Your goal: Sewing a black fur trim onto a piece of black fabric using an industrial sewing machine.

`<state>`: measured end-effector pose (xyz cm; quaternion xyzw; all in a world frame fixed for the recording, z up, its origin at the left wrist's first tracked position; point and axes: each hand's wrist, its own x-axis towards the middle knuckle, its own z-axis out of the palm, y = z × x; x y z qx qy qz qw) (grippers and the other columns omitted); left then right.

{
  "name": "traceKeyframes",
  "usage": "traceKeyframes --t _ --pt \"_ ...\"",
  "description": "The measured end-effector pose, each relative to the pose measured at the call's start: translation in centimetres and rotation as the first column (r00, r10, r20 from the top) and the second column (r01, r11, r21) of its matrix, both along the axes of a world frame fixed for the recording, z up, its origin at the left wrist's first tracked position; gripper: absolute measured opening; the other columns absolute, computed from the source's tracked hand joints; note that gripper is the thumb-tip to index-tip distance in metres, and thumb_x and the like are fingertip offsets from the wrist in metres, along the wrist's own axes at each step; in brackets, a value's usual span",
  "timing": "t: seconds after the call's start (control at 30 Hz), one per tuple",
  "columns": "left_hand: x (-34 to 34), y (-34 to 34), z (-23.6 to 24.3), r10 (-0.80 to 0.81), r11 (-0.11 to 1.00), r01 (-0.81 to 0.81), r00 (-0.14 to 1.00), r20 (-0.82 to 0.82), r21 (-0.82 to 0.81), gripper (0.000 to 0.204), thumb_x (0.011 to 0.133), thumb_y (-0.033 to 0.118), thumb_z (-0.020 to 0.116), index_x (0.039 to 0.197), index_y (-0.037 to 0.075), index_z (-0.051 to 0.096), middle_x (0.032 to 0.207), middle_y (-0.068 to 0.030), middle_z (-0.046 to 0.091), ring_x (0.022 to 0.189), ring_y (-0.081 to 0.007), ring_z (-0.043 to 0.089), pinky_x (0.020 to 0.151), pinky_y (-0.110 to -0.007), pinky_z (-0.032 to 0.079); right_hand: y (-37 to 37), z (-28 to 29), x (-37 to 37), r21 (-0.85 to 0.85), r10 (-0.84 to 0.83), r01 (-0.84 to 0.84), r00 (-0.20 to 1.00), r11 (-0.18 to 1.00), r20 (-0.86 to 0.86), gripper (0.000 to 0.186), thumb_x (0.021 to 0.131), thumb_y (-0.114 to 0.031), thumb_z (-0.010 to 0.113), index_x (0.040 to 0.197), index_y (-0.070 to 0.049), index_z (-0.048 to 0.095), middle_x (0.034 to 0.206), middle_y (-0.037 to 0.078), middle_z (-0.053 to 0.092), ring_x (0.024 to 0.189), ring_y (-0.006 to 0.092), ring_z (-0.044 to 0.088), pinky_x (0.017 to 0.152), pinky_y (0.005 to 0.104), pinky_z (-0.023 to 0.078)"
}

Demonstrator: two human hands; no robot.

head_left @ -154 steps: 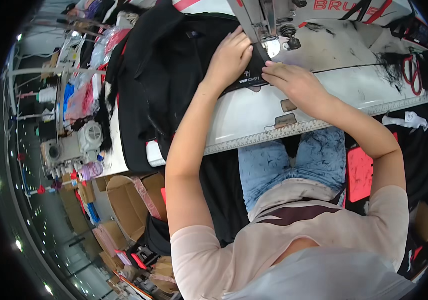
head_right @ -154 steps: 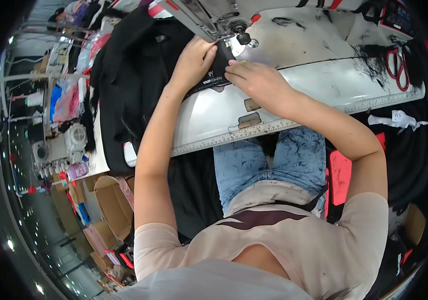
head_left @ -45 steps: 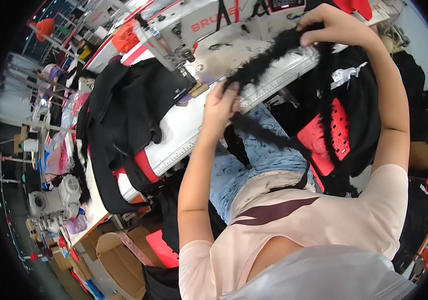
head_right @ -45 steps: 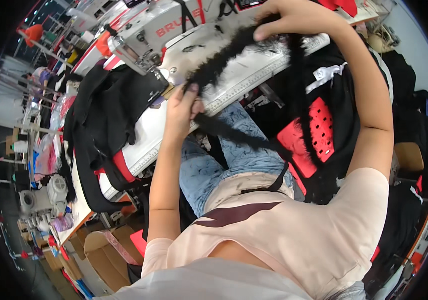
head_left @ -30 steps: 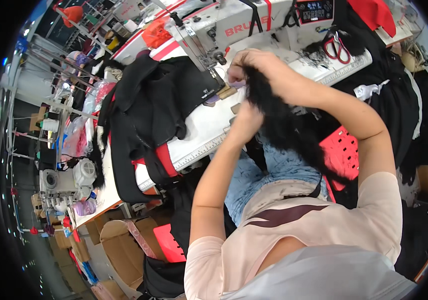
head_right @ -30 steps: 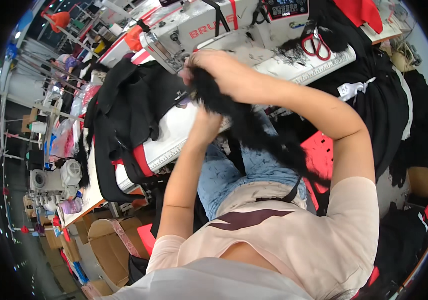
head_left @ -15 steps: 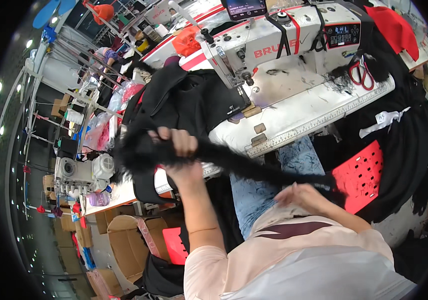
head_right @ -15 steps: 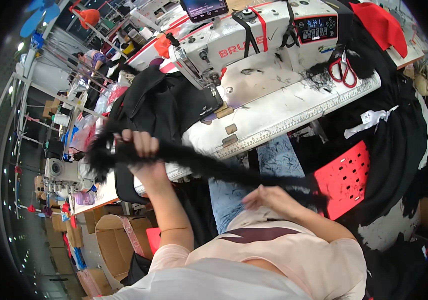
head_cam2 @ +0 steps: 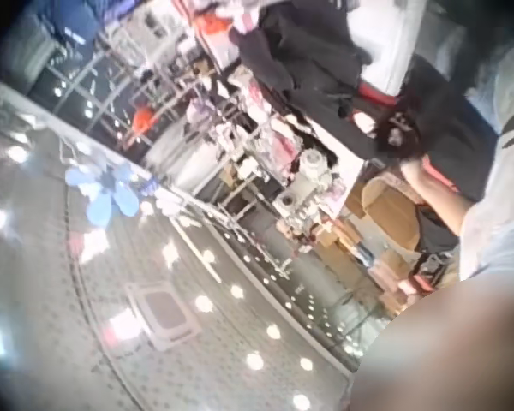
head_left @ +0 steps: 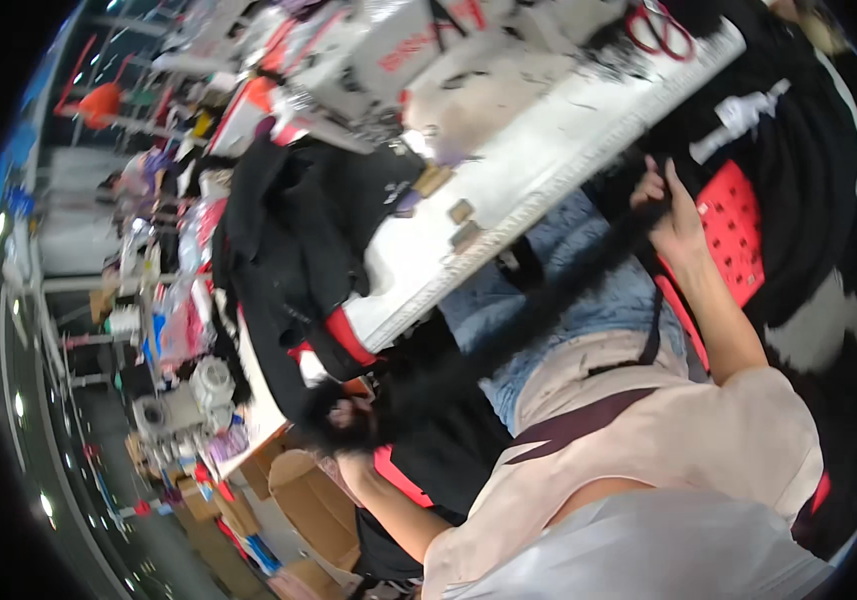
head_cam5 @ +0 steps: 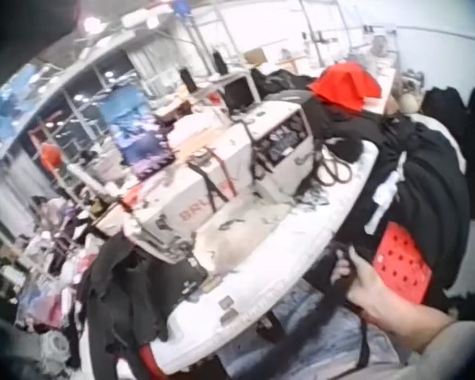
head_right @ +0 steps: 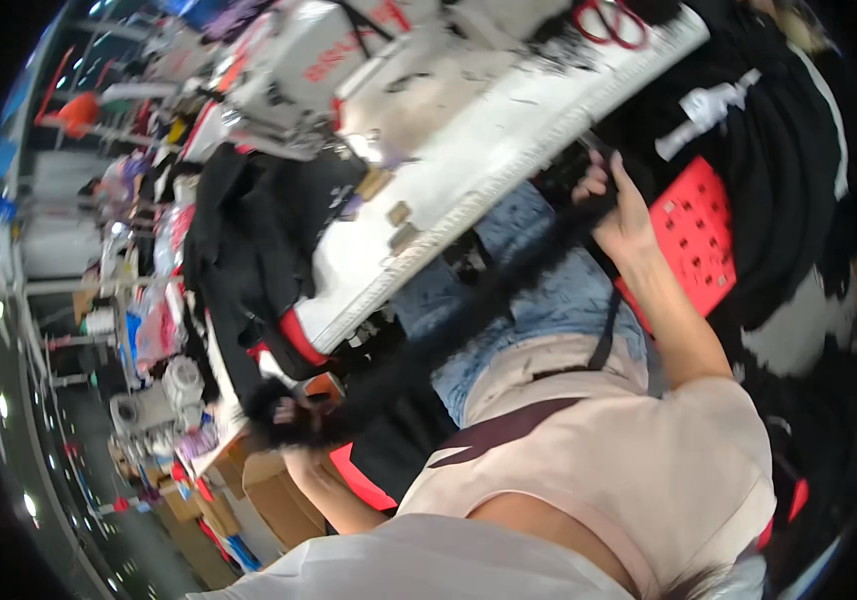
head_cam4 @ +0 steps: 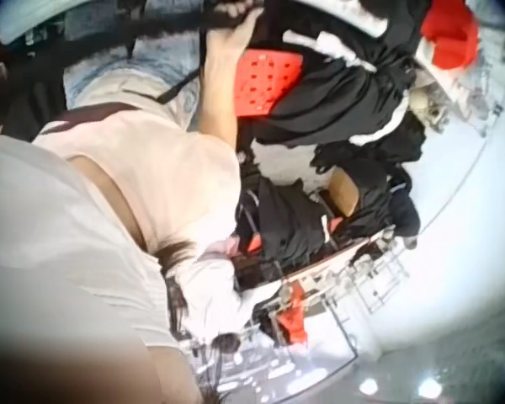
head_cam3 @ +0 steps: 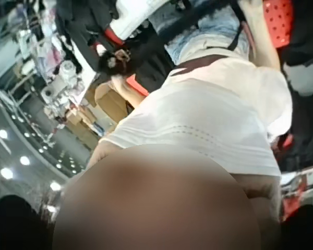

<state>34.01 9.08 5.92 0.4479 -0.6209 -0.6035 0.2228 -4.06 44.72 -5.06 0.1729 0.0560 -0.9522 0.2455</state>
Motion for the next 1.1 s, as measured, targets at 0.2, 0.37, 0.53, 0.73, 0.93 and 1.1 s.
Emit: traceKeyframes --t 0.2,0.37,0.53,0.73,0.93,1.1 --pt "-1.3 0.6 -6.3 -0.153 0.533 0.826 -0.119 0.981 0.184 0.025 0.095 0.026 0.058 0.096 0.002 0.065 0.099 -0.0227 0.066 0.091 -0.041 0.061 0.079 -0.042 0.05 -1.9 4.3 -0.3 0.462 -0.029 0.217 0.924 0.86 -0.38 0.03 0.105 -0.03 0.043 0.105 -0.001 0.053 0.066 -0.003 0.033 0.052 0.0066 0.03 0.048 0.0222 0.024" --pt "-13.4 7.1 -2.9 -0.658 0.492 0.82 0.57 0.491 -0.292 0.027 0.097 0.013 0.057 0.118 -0.003 0.062 0.11 -0.0186 0.067 0.103 -0.0262 0.064 0.09 -0.032 0.047 -4.7 4.5 4.8 0.675 0.424 -0.065 0.821 0.735 -0.382 0.035 0.103 -0.034 0.048 0.101 0.001 0.054 0.06 -0.002 0.036 0.048 0.0074 0.03 0.045 0.0224 0.024" --pt "-23.3 13.6 -2.6 -0.812 0.561 0.825 0.564 -0.154 0.064 0.033 0.105 0.025 0.043 0.105 -0.003 0.06 0.088 -0.0115 0.068 0.076 -0.0207 0.067 0.067 -0.028 0.05 -5.7 4.4 8.1 0.902 0.887 -0.203 0.354 0.382 -0.296 0.021 0.103 -0.023 0.051 0.095 -0.005 0.058 0.066 0.002 0.055 0.051 0.0089 0.046 0.048 0.0222 0.036" --pt "-25.8 15.2 -1.4 -0.626 0.634 0.698 0.716 -0.309 0.331 0.035 0.104 0.03 0.045 0.086 0.002 0.056 0.062 -0.0038 0.059 0.046 -0.013 0.055 0.042 -0.026 0.041 -5.1 2.7 8.6 0.839 0.796 -0.026 0.333 0.544 -0.506 0.022 0.093 0.003 0.044 0.109 0.0 0.059 0.089 0.009 0.064 0.082 0.0172 0.064 0.072 0.0305 0.055" --pt "-26.1 12.3 -2.5 -0.321 0.661 0.576 0.796 -0.513 0.48 0.025 0.102 0.021 0.048 0.109 -0.001 0.056 0.085 -0.0092 0.061 0.071 -0.0194 0.058 0.069 -0.033 0.05 -5.1 4.2 5.4 0.771 0.94 0.553 -0.293 0.315 -0.174 0.034 0.072 -0.007 0.062 0.105 0.004 0.063 0.104 0.02 0.065 0.097 0.0367 0.062 0.09 0.0414 0.049" --pt "-25.6 8.6 -2.8 -0.3 0.605 0.706 0.631 -0.715 0.369 0.027 0.103 0.026 0.048 0.107 0.001 0.056 0.076 -0.0079 0.058 0.06 -0.0167 0.051 0.06 -0.03 0.044 -0.8 6.7 -4.6 0.714 0.883 0.698 0.296 0.06 -0.364 0.029 0.087 -0.018 0.067 0.107 0.002 0.067 0.099 0.017 0.069 0.087 0.0256 0.067 0.077 0.0338 0.052"
